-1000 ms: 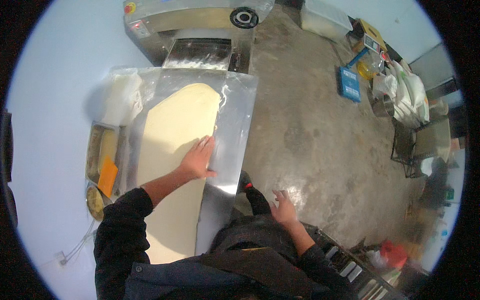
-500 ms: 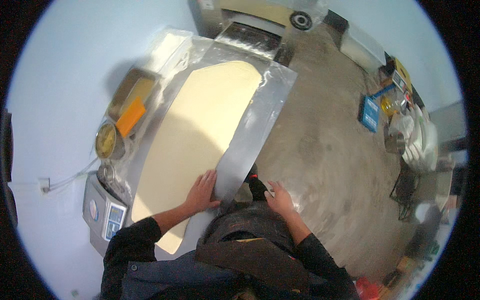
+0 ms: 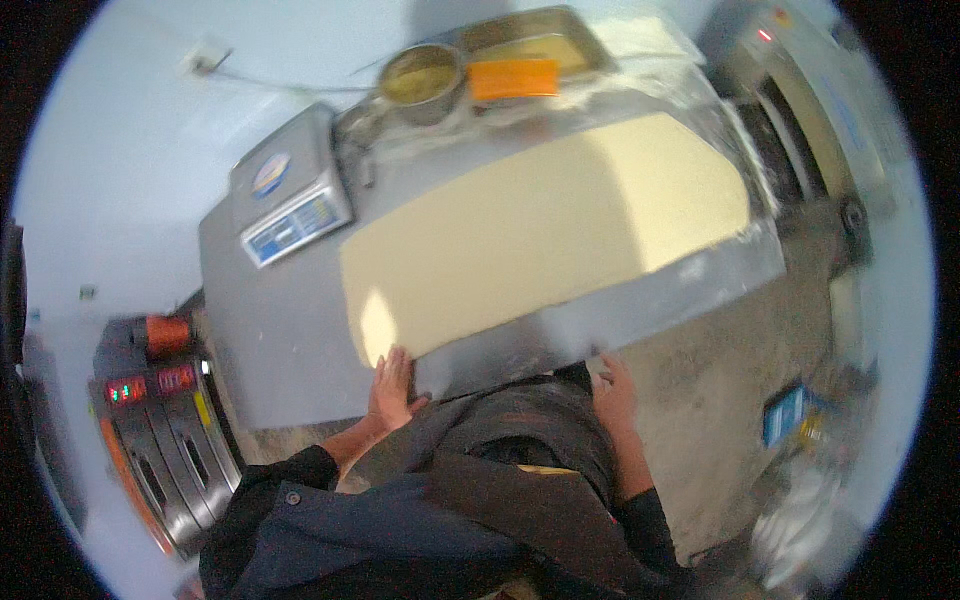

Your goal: The person spreads a liquid on a large sheet of dough using an orange scraper, then retrieves a tray of baked buns from a commercial oven using an oven mitt and tongs. The buns are turned on the tray and the tray is returned to the oven.

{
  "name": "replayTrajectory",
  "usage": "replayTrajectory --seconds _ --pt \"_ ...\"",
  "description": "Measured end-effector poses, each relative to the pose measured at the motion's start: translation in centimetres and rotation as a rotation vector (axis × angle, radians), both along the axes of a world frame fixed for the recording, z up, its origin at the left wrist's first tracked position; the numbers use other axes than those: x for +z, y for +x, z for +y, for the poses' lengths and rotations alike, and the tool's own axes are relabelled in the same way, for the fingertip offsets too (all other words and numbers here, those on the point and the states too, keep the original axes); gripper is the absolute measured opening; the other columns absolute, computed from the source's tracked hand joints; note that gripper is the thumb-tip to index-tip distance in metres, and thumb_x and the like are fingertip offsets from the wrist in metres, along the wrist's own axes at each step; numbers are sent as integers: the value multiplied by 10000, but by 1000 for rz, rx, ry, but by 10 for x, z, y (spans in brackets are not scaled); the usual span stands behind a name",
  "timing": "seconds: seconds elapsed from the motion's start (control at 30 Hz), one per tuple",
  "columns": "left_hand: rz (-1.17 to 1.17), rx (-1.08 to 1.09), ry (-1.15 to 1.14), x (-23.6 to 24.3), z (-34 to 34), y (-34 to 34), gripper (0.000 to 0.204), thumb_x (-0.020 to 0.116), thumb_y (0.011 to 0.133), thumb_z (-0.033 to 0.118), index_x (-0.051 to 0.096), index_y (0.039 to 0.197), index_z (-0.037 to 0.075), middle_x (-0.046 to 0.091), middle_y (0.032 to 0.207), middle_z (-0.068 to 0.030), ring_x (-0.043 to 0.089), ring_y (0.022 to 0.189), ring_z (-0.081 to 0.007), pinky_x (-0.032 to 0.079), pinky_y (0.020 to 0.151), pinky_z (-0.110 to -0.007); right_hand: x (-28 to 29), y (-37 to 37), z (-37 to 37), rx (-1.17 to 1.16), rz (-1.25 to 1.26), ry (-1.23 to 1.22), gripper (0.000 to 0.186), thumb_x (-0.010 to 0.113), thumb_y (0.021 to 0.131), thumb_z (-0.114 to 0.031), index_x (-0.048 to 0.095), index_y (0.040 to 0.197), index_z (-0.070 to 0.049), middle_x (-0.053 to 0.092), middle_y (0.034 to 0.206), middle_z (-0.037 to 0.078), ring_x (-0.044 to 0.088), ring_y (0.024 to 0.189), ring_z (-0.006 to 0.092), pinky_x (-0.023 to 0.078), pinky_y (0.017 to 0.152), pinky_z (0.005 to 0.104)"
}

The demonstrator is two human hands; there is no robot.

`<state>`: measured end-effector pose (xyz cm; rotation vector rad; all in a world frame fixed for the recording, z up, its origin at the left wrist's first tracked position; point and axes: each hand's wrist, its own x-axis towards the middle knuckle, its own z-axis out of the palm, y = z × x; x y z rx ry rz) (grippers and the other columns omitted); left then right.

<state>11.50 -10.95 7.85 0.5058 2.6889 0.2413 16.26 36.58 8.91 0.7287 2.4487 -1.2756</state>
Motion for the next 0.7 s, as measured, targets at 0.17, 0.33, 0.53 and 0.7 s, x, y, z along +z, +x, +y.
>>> replayTrajectory --seconds 0.17,0.33,0.53,0.7 --pt "169 407 174 -15 -34 35 1113 798 873 467 225 1649 -90 273 1701 -323 245 1584 -525 251 1269 -616 0 -18 -16 210 122 33 451 651 968 -35 633 1418 -57 631 1375 186 737 1084 293 579 949 425" --pt "385 770 225 -63 -17 -12 997 726 955 443 237 1642 -90 265 1699 -335 239 1593 -497 203 1292 -593 9 -35 -24 251 160 -15 431 659 964 -32 630 1394 -39 624 1271 176 736 1065 284 587 913 422" --pt "304 872 214 -77 -21 -130 999 691 976 476 230 1642 -109 248 1714 -323 198 1619 -437 149 1310 -571 14 -39 -10 322 70 86 427 676 978 -129 635 1400 -74 639 1249 164 737 1059 335 585 901 457" --pt "311 992 14 -74 10 -218 1068 629 979 604 213 1639 -125 219 1728 -317 169 1628 -444 152 1299 -600 25 -43 5 232 26 107 428 691 972 -175 656 1390 -95 700 1232 171 732 1105 340 559 967 455"
